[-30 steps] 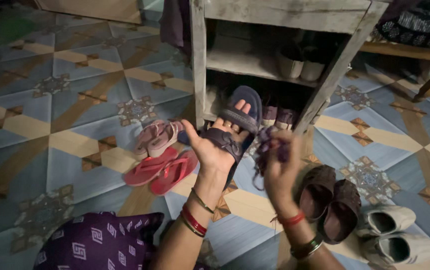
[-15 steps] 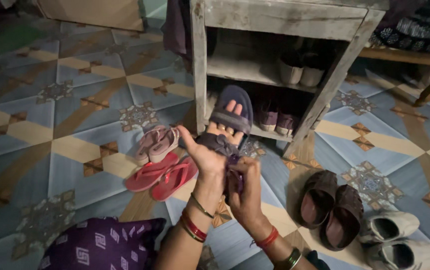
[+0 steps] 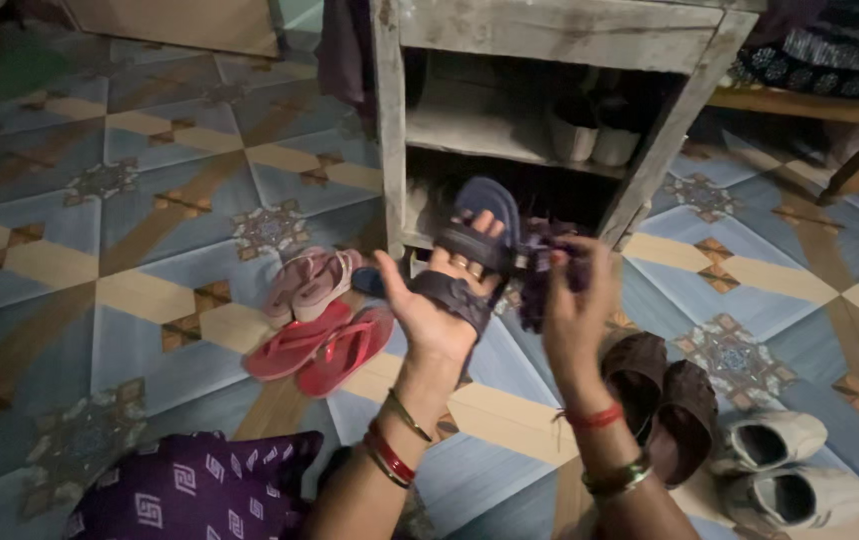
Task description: The person is cleaning a pair of purple sandals using a purple cloth. They wipe the sandals thoroughly, focusing on the straps and soles, and then place them back on the floor.
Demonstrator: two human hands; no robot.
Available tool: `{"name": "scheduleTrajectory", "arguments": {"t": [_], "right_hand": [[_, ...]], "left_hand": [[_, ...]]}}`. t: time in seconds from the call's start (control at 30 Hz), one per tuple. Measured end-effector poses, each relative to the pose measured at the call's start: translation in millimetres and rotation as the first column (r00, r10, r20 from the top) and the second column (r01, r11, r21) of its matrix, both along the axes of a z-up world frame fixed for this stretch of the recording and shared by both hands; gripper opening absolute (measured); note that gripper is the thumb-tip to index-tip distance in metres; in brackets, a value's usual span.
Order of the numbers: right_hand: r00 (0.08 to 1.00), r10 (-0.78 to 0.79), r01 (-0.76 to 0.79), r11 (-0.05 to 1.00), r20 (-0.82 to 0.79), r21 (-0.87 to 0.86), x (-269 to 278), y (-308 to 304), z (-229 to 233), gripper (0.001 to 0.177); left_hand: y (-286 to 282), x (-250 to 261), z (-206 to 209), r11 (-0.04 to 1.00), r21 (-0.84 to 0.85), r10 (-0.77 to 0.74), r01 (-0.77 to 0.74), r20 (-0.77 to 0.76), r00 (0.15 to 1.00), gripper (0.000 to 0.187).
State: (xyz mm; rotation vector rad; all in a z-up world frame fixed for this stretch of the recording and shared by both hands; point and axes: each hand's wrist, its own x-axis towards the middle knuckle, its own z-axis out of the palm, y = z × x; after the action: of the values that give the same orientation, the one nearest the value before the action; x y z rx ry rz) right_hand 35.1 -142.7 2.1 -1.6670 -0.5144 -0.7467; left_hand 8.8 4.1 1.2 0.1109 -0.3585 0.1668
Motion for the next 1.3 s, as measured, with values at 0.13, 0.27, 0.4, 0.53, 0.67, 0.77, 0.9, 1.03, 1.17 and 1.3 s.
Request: {"name": "scheduleTrajectory", "arguments": {"t": [0.13, 0.27, 0.4, 0.53, 0.67, 0.77, 0.9, 1.03, 1.17, 1.3], "right_hand": [[0.990, -0.034, 0.067, 0.967, 0.138, -0.247, -18.7, 29.1, -16.2, 0.018], [0.903, 0.176, -0.199, 0.980, -0.392, -0.018, -31.4, 30.6, -32.8, 0.019], [0.756, 0.337, -0.367, 0.928, -0.561, 0.064, -24.4, 13.1, -38.8, 0.024], [0.909, 0.208, -0.308, 0.919, -0.362, -0.245, -12.6, 4.7, -61.1, 0.028], [0.924, 0.131, -0.286, 0.862, -0.360, -0.419, 1.4, -5.1, -102.2, 0.031], [0.908, 0.162, -0.353, 0.794, -0.386, -0.496, 15.4, -18.6, -136.1, 0.036], [0.853, 0.070, -0.422, 0.678, -0.518, -0.602, 36.6, -22.8, -175.2, 0.052], [0.635, -0.007, -0.567, 0.675, -0.773, -0.473, 48.6, -22.0, -208.3, 0.066], [0.517, -0.089, -0.428, 0.834, -0.851, -0.348, 52.6, -18.9, -244.7, 0.054], [0.676, 0.040, -0.260, 0.947, -0.736, -0.188, 74.9, -15.2, -262.0, 0.038]], "left_hand": [[-10.1, 3.3, -7.1, 0.997, 0.063, 0.036, -0.035, -0.009, 0.999, 0.115], [10.2, 7.0, 1.5, 0.998, -0.014, 0.068, -0.068, -0.025, 0.997, 0.112], [18.7, 19.6, -3.1, 0.992, -0.086, 0.084, -0.088, -0.050, 0.995, 0.111], [7.0, 39.8, -43.6, 0.993, -0.100, 0.052, -0.070, -0.175, 0.983, 0.108], [-6.6, 57.7, -98.6, 0.992, -0.111, 0.014, -0.057, -0.352, 0.936, 0.106], [-9.5, 66.3, -137.7, 0.997, -0.055, 0.030, -0.055, -0.390, 0.920, 0.099], [-18.4, 79.9, -178.7, 0.997, -0.061, 0.019, -0.056, -0.495, 0.869, 0.094], [-27.3, 94.9, -218.5, 0.996, -0.060, 0.021, -0.071, -0.603, 0.798, 0.093], [-39.2, 113.8, -239.4, 0.988, -0.124, -0.009, -0.090, -0.633, 0.774, 0.087], [-42.8, 132.9, -228.8, 0.998, -0.056, 0.000, -0.036, -0.547, 0.837, 0.078]]}}
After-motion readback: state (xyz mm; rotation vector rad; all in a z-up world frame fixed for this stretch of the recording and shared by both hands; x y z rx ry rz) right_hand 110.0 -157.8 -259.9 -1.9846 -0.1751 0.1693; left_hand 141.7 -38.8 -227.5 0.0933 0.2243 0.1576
